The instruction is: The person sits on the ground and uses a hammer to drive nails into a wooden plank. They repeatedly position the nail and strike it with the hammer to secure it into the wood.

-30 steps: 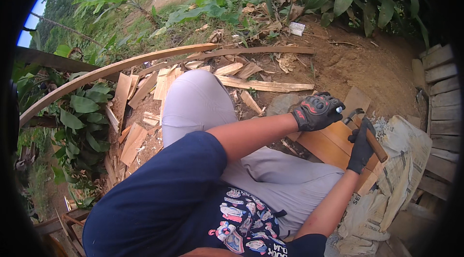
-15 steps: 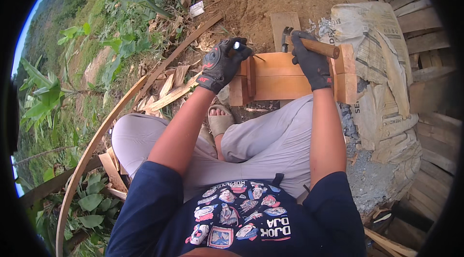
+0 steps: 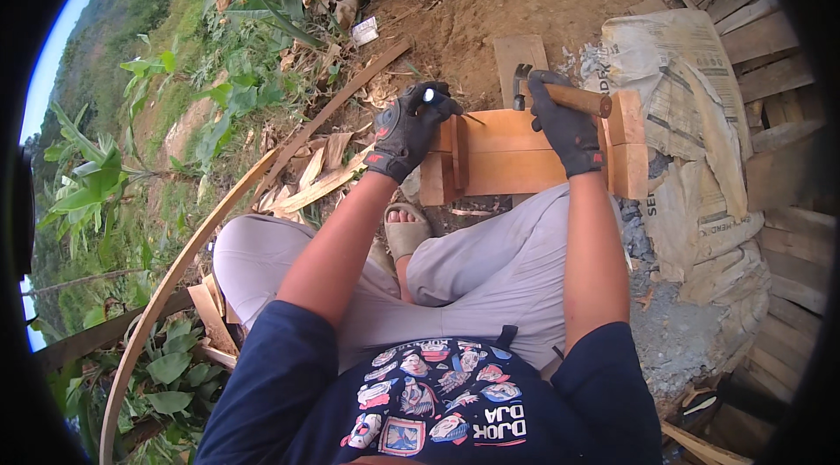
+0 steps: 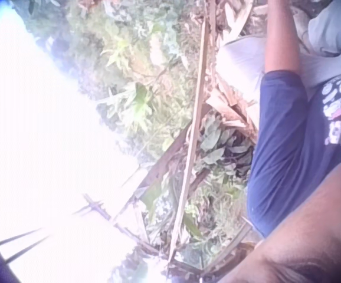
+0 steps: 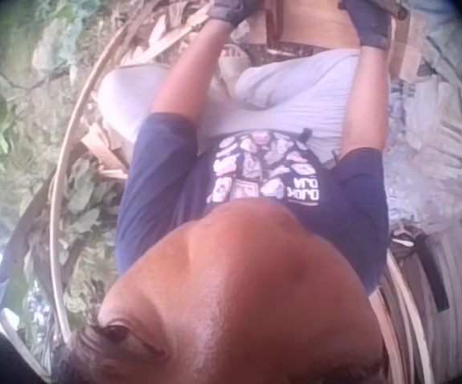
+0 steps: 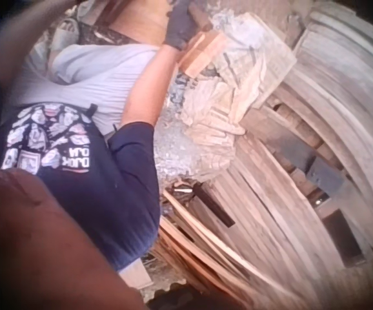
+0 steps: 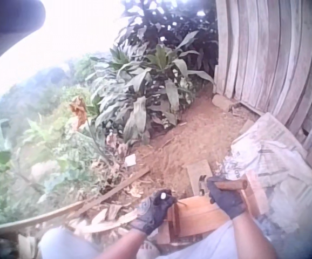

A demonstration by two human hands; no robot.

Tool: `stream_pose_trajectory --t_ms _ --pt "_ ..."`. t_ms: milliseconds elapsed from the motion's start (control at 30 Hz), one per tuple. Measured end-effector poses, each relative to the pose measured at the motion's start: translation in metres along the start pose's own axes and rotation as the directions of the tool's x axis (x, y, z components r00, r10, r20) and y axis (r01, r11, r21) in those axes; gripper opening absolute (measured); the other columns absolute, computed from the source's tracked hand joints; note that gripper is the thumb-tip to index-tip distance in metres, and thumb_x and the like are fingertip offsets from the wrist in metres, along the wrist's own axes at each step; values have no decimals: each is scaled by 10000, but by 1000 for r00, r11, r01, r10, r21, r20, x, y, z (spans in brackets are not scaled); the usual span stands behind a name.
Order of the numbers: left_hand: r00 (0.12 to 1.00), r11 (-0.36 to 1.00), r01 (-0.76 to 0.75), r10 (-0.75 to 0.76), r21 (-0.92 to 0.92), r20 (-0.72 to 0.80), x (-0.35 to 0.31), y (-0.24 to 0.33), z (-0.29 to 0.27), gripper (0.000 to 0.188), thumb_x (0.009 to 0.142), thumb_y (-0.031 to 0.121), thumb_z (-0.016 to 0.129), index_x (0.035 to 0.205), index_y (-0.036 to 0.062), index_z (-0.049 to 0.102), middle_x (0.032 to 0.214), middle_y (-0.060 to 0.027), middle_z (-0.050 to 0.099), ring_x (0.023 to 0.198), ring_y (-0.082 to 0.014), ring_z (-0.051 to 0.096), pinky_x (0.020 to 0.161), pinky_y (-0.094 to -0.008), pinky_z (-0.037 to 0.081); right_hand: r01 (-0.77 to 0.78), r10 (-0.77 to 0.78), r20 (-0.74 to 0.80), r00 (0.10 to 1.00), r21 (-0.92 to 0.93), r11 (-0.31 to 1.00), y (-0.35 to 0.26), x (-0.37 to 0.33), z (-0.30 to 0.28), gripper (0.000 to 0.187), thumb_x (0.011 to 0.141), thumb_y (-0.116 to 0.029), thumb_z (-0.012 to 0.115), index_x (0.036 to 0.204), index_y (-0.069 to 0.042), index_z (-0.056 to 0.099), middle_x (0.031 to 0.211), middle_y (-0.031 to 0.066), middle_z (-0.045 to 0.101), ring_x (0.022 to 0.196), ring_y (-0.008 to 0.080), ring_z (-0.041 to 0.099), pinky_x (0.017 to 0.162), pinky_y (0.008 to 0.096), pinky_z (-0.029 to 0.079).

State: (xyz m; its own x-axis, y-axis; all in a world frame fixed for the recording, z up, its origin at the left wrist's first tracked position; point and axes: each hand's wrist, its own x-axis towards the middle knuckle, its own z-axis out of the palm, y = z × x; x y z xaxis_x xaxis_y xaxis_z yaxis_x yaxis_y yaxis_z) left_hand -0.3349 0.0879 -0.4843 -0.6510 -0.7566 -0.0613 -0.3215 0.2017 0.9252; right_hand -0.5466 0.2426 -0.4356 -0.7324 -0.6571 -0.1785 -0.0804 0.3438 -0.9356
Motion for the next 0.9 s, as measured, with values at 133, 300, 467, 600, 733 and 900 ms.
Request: stream_pose_trajectory --t_ms 133,300,467,600,733,900 --pt "1000 995 -4 2 103 28 -3 24 -3 438 903 416 745 1249 148 723 1128 -109 771 1061 -291 727 919 -395 543 -41 42 7 999 -98 994 12 4 -13 477 982 -496 656 1245 -100 685 819 34 679 629 100 630 609 267 520" --pt "999 999 -25 23 48 28 -3 15 -7 377 913 393 743 1189 136 738 1096 -83 780 1051 -256 731 913 -377 540 -27 30 20 999 -116 993 14 6 -8 433 963 -496 653 1194 -135 715 859 32 706 634 125 670 645 291 535" --pt "998 998 -44 42 41 54 -3 10 -2 397 930 395 723 1205 108 718 1112 -101 774 1074 -277 726 928 -399 540 7 -6 7 1000 -166 986 5 2 -11 397 942 -500 660 1106 -148 741 801 2 716 626 130 687 671 286 530" --pt "997 982 -45 33 186 65 -9 28 -2 319 952 307 699 1195 100 711 1145 -84 748 1079 -225 701 925 -353 524 -6 4 -16 1000 -159 987 5 -2 -11 390 944 -514 645 1057 -156 749 754 -5 711 636 127 692 676 285 526" --pt "976 937 -212 191 276 99 -10 31 0 300 969 309 684 1189 106 706 1152 -98 746 1089 -277 703 922 -389 537 8 -7 3 1000 -219 976 10 2 -11 449 937 -558 626 1083 -150 744 786 18 727 643 133 692 686 309 531" --pt "964 906 -257 213 337 162 -17 39 3 313 995 269 631 1275 130 655 1152 -117 741 1092 -327 706 929 -417 542 -20 25 23 999 -221 975 9 5 -10 500 925 -588 620 1101 -133 729 801 39 726 642 149 690 706 333 536"
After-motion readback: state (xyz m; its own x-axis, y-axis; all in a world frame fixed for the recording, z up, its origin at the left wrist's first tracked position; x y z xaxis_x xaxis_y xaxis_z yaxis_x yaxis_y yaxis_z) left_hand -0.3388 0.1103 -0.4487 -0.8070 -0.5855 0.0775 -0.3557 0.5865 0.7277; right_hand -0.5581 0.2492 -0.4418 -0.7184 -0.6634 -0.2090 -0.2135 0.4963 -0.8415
